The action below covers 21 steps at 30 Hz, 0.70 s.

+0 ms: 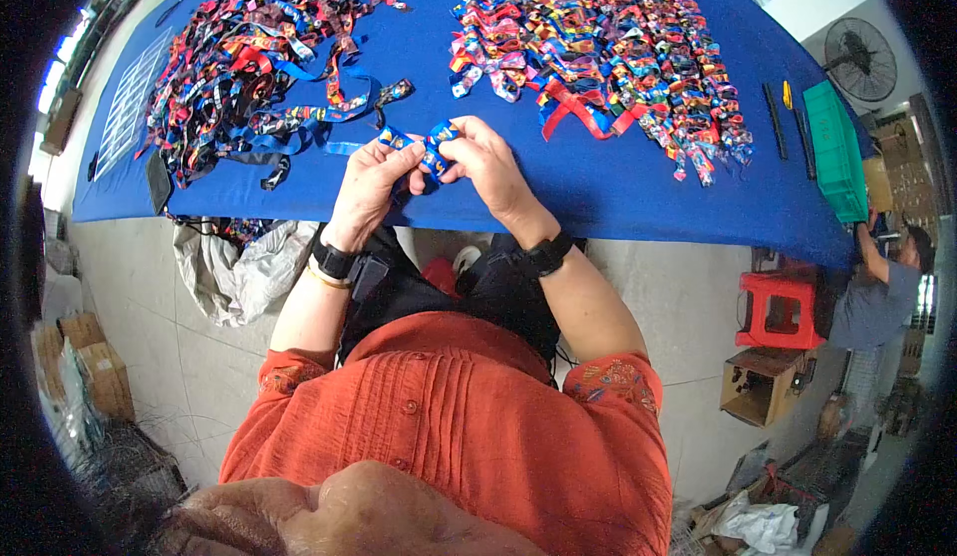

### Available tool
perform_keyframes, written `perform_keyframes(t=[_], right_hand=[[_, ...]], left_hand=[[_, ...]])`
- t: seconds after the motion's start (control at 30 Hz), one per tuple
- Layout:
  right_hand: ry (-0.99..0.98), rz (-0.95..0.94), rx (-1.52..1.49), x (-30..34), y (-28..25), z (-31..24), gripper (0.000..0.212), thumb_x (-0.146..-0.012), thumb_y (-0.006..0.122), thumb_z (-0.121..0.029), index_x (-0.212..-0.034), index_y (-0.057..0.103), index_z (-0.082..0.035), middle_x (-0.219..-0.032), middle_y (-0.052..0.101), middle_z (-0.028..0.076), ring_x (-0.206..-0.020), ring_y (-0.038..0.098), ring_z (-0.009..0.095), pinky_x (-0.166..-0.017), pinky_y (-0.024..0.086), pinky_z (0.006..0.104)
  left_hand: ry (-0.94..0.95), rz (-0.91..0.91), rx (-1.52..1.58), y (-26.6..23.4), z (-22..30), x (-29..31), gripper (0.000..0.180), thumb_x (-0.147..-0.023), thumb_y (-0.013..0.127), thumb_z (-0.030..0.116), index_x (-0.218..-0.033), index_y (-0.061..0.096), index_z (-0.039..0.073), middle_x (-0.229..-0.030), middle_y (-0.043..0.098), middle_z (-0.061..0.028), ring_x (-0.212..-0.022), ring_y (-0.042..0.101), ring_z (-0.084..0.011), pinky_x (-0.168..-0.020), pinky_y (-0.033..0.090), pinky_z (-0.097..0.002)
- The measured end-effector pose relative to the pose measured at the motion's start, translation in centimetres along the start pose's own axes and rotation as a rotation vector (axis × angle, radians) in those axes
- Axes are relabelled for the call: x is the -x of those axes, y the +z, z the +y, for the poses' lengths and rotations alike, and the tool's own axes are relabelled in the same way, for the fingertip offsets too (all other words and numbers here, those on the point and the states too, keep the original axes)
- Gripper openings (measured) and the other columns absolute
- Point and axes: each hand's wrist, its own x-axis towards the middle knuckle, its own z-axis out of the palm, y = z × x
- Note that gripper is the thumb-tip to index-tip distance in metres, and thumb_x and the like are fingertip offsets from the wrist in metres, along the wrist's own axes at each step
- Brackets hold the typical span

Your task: The recorder is sorting and arranging colorful lanyards on a large work table.

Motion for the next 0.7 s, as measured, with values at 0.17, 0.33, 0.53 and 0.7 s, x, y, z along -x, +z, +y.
perform_keyframes(t=[0.17,0.33,0.53,0.7], right_hand=[[-0.021,0.014,-0.105,0.1,0.8,0.3,0.022,-0.096,0.052,-0.014,-0.112,0.059,0.0,-0.099,0.065,0.007,-0.086,0.064,0.013,-0.08,0.051,0.0273],[-0.096,0.022,-0.064,-0.5,1.5,1.6,0.018,-0.1,0.056,-0.016,-0.108,0.06,0.0,-0.09,0.065,0.004,-0.077,0.062,0.011,-0.072,0.049,0.0245],[-0.31,0.188,0.102,-1.1,2.7,2.6,0.013,-0.099,0.06,-0.014,-0.102,0.062,-0.001,-0.081,0.061,0.0,-0.069,0.058,0.006,-0.063,0.048,0.0223],[-0.277,0.103,0.112,-0.4,3.1,1.7,0.022,-0.095,0.055,-0.008,-0.115,0.058,-0.002,-0.091,0.059,0.0,-0.081,0.054,0.006,-0.074,0.044,0.021]], left_hand=[[0.028,-0.037,-0.063,0.2,0.4,0.0,0.013,-0.095,0.065,0.014,-0.1,0.066,0.002,-0.078,0.07,-0.0041,-0.051,0.049,-0.0048,-0.045,0.035,-0.0191],[0.025,-0.05,-0.076,0.1,0.4,0.1,0.012,-0.096,0.064,0.015,-0.099,0.065,0.003,-0.079,0.07,-0.0041,-0.05,0.045,-0.0035,-0.044,0.03,-0.0182],[0.005,0.013,0.033,0.4,0.6,0.8,0.026,-0.103,0.051,0.027,-0.105,0.062,0.003,-0.081,0.065,-0.0018,-0.053,0.046,-0.0058,-0.046,0.029,-0.0198],[0.031,-0.017,0.183,-0.8,0.1,0.8,0.024,-0.098,0.045,0.017,-0.111,0.058,0.001,-0.083,0.06,-0.0039,-0.055,0.049,-0.0104,-0.047,0.032,-0.0225]])
